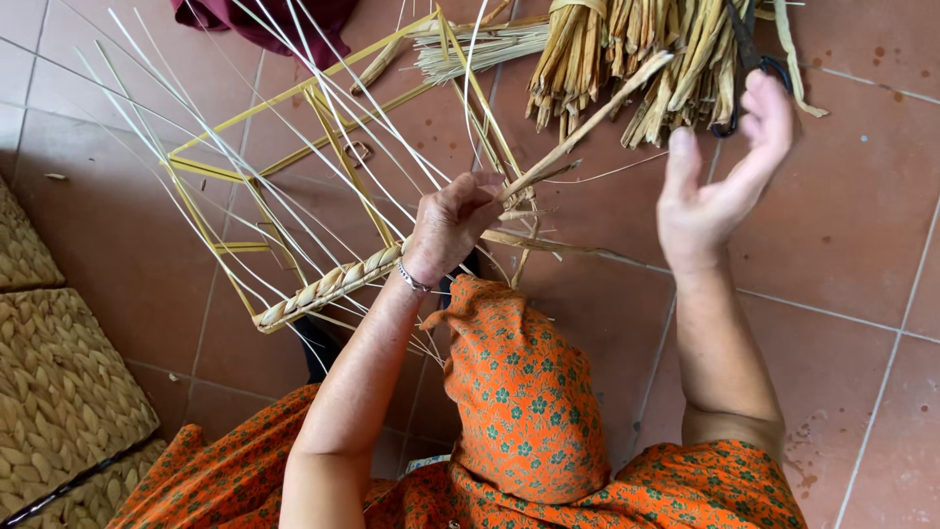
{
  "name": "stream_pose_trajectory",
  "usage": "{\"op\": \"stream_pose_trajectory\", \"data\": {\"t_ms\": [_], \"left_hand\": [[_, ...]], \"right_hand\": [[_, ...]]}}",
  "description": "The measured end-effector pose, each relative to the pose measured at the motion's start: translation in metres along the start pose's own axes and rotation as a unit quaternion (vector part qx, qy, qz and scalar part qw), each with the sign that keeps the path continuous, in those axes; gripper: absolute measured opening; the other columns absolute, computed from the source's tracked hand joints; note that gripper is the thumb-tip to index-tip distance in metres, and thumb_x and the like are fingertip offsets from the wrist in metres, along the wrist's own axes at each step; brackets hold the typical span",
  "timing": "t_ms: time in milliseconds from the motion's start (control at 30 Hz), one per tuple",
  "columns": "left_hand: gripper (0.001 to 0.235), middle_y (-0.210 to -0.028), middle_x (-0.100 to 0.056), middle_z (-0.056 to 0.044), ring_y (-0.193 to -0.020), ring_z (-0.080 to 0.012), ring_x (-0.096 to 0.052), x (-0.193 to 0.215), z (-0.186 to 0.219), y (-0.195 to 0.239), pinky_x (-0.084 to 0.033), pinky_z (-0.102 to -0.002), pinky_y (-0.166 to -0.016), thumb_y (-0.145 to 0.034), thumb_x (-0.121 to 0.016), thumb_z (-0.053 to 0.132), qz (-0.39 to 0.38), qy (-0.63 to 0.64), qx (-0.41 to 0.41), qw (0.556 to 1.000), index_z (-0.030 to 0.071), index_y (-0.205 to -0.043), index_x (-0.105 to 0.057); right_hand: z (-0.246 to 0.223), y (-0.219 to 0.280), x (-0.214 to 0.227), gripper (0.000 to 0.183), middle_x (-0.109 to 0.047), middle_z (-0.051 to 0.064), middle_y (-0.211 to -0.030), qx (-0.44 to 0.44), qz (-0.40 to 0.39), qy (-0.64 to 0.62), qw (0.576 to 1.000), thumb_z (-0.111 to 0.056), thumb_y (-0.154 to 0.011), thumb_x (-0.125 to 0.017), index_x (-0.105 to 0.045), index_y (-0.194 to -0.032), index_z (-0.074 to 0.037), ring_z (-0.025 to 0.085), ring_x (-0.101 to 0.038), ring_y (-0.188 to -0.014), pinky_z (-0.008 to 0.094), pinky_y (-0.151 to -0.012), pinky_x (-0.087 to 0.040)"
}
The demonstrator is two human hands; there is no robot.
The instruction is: The person weaves dried palm leaves into a rectangular basket frame. They interlace the leaves through the frame's vertical supports, gradually building up the basket's side walls.
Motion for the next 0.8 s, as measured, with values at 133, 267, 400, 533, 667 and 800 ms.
{"op": "stream_pose_trajectory", "data": {"t_ms": [133,267,400,533,667,800], "left_hand": [[0.031,-0.091,-0.076,-0.004,-0.088,-0.0095,-0.073,-0.002,0.002,0.007,-0.062,-0.025,-0.079,-0.092,-0.074,-0.001,-0.038,0.042,0.027,0.998,0.006,-0.118,-0.061],[0.031,-0.100,-0.076,-0.007,-0.098,-0.0101,-0.073,0.001,0.007,0.012,-0.062,-0.027,-0.086,-0.094,-0.074,-0.004,-0.025,0.080,-0.018,0.996,0.004,-0.117,-0.055],[0.025,-0.090,-0.076,-0.004,-0.084,-0.0096,-0.074,0.027,-0.021,0.024,-0.062,-0.025,-0.074,-0.095,-0.076,0.010,0.034,0.001,0.064,0.997,0.006,-0.114,-0.061],[0.023,-0.083,-0.076,-0.006,-0.072,-0.0135,-0.072,0.048,-0.053,0.026,-0.060,-0.027,-0.065,-0.090,-0.080,0.019,0.113,-0.118,0.146,0.976,0.007,-0.107,-0.068],[0.023,-0.083,-0.074,-0.008,-0.071,-0.0161,-0.072,0.034,-0.057,0.023,-0.059,-0.031,-0.066,-0.083,-0.078,0.008,0.149,-0.101,0.044,0.983,0.003,-0.104,-0.070],[0.013,-0.088,-0.070,-0.009,-0.075,-0.0212,-0.072,0.026,-0.050,0.036,-0.058,-0.033,-0.068,-0.087,-0.079,0.006,0.170,-0.183,-0.027,0.968,0.004,-0.093,-0.068]], "right_hand": [[-0.046,0.018,-0.052,0.033,-0.065,0.015,-0.132,0.192,-0.198,0.028,0.961,-0.005,-0.096,-0.073,-0.063,-0.128,-0.006,0.038,-0.054,-0.133,0.053,-0.118,-0.045],[-0.040,0.042,-0.116,0.017,-0.068,0.005,-0.098,0.187,-0.378,-0.004,0.907,-0.013,-0.092,-0.075,-0.071,-0.107,-0.005,0.023,-0.065,-0.096,0.049,-0.101,-0.049],[0.003,0.054,-0.134,0.007,-0.065,0.005,-0.089,0.015,-0.460,-0.010,0.888,-0.015,-0.103,-0.072,-0.074,-0.101,-0.009,0.021,-0.066,-0.076,0.037,-0.066,-0.056],[0.001,0.046,-0.135,0.007,-0.062,0.008,-0.090,0.104,-0.377,-0.040,0.920,-0.011,-0.095,-0.076,-0.071,-0.093,-0.006,0.023,-0.065,-0.084,0.037,-0.074,-0.056],[0.013,0.062,-0.164,0.014,-0.062,0.004,-0.089,-0.005,-0.450,-0.067,0.890,-0.017,-0.093,-0.079,-0.070,-0.091,-0.005,0.018,-0.065,-0.080,0.036,-0.073,-0.054],[0.007,0.072,-0.176,0.018,-0.064,0.003,-0.091,0.053,-0.410,-0.032,0.910,-0.021,-0.091,-0.081,-0.069,-0.085,-0.009,0.022,-0.056,-0.091,0.040,-0.086,-0.048]]}}
Point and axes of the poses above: each hand's wrist, its own y-axis away from the middle knuckle, its own x-axis out of the back of the hand, z = x × y, the point moved 7 cm from there along -y, towards the middle knuckle
